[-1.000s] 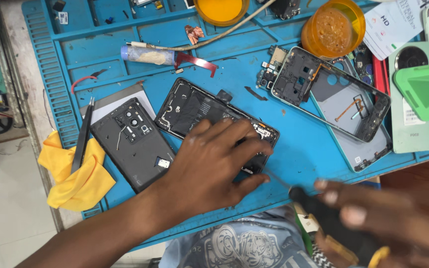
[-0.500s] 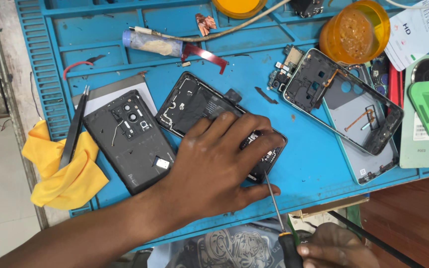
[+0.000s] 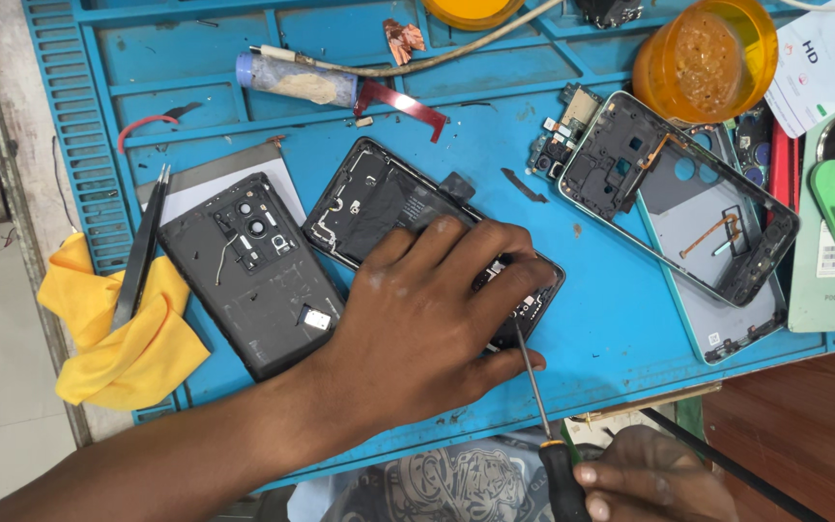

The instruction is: The person uses a screwdriver to unscrew components from a disassembled smartphone on a blue repair mat, steadying the phone with the other hand. They reposition the phone and continue removing screws from different points on the device throughout the clip.

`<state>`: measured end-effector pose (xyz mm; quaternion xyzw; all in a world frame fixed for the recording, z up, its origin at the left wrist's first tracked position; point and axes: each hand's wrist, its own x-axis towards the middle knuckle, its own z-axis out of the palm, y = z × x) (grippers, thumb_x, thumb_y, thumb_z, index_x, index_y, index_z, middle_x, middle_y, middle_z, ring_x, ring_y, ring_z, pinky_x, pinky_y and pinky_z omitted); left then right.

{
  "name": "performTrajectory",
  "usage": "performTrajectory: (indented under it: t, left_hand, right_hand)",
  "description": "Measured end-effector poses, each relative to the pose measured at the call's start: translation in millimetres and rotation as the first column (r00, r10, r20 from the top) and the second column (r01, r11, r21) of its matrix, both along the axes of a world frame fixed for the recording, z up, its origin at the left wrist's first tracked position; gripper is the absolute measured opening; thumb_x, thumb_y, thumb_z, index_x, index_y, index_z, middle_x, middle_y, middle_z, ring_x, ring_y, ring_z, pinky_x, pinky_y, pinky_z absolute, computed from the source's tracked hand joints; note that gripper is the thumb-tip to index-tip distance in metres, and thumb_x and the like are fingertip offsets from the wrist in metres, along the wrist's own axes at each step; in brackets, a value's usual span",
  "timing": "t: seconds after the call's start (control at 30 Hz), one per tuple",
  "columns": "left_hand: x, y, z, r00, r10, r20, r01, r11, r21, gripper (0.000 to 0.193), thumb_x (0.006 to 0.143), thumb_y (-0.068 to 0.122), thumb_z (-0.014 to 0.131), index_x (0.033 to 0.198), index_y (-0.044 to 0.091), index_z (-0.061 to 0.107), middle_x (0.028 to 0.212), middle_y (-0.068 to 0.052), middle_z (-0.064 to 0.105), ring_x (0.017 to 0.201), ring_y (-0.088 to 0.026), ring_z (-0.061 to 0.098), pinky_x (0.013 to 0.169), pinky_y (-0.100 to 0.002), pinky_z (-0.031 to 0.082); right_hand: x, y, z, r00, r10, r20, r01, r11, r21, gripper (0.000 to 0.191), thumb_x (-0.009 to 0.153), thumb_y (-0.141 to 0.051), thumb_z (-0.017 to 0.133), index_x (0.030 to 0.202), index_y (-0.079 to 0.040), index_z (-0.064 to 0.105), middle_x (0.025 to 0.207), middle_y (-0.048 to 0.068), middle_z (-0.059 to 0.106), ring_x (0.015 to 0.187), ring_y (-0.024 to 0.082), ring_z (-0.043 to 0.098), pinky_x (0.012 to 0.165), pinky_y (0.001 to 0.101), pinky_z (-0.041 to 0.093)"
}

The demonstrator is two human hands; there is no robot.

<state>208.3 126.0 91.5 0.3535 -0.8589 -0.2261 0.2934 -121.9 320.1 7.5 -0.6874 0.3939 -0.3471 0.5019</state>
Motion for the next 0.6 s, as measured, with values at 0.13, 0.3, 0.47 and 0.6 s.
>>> performTrajectory:
  t: [0.13, 0.3, 0.47, 0.6]
  left_hand:
    - [0, 0, 1, 1.0, 0.002, 0.001, -0.002, 1.0, 0.002, 0.064, 0.069, 0.043, 0.089, 0.122, 0.015, 0.067, 0.123, -0.001, 0.058, 0.105, -0.023, 0.057, 0.08, -0.041, 0.043]
    - [0, 1, -1, 1.0, 0.003, 0.005, -0.002, 1.0, -0.003, 0.063, 0.069, 0.043, 0.089, 0.122, 0.015, 0.067, 0.123, -0.001, 0.058, 0.105, -0.023, 0.057, 0.08, -0.041, 0.043]
    - [0, 1, -2, 1.0, 0.001, 0.007, -0.001, 1.0, 0.007, 0.063, 0.069, 0.043, 0.089, 0.122, 0.016, 0.067, 0.123, 0.0, 0.058, 0.104, -0.023, 0.057, 0.079, -0.042, 0.043]
    - [-1, 0, -2, 1.0, 0.003, 0.007, -0.003, 1.0, 0.003, 0.063, 0.069, 0.043, 0.089, 0.121, 0.016, 0.067, 0.123, -0.001, 0.058, 0.105, -0.023, 0.057, 0.08, -0.042, 0.043]
  right_hand:
    - [3, -12, -3, 0.995, 0.087, -0.045, -0.098, 0.912, -0.398, 0.021, 0.092, 0.002, 0.071, 0.112, -0.003, 0.068, 0.115, 0.019, 0.074, 0.076, 0.022, 0.077, 0.065, 0.0355, 0.063]
    - [14, -5, -3, 0.999, 0.009, -0.032, -0.02, 0.93, -0.368, 0.02, 0.088, 0.002, 0.071, 0.106, -0.004, 0.069, 0.112, 0.018, 0.076, 0.073, 0.021, 0.074, 0.061, 0.0344, 0.063]
    - [20, -9, 1, 0.997, -0.082, -0.011, 0.072, 0.925, -0.372, 0.014, 0.089, 0.003, 0.069, 0.102, -0.003, 0.068, 0.108, 0.017, 0.076, 0.074, 0.021, 0.075, 0.064, 0.0358, 0.064]
    - [0, -11, 4, 0.99, 0.081, -0.111, -0.096, 0.987, -0.132, 0.018, 0.082, 0.001, 0.075, 0.1, 0.002, 0.073, 0.107, 0.019, 0.079, 0.08, 0.027, 0.077, 0.062, 0.0351, 0.066]
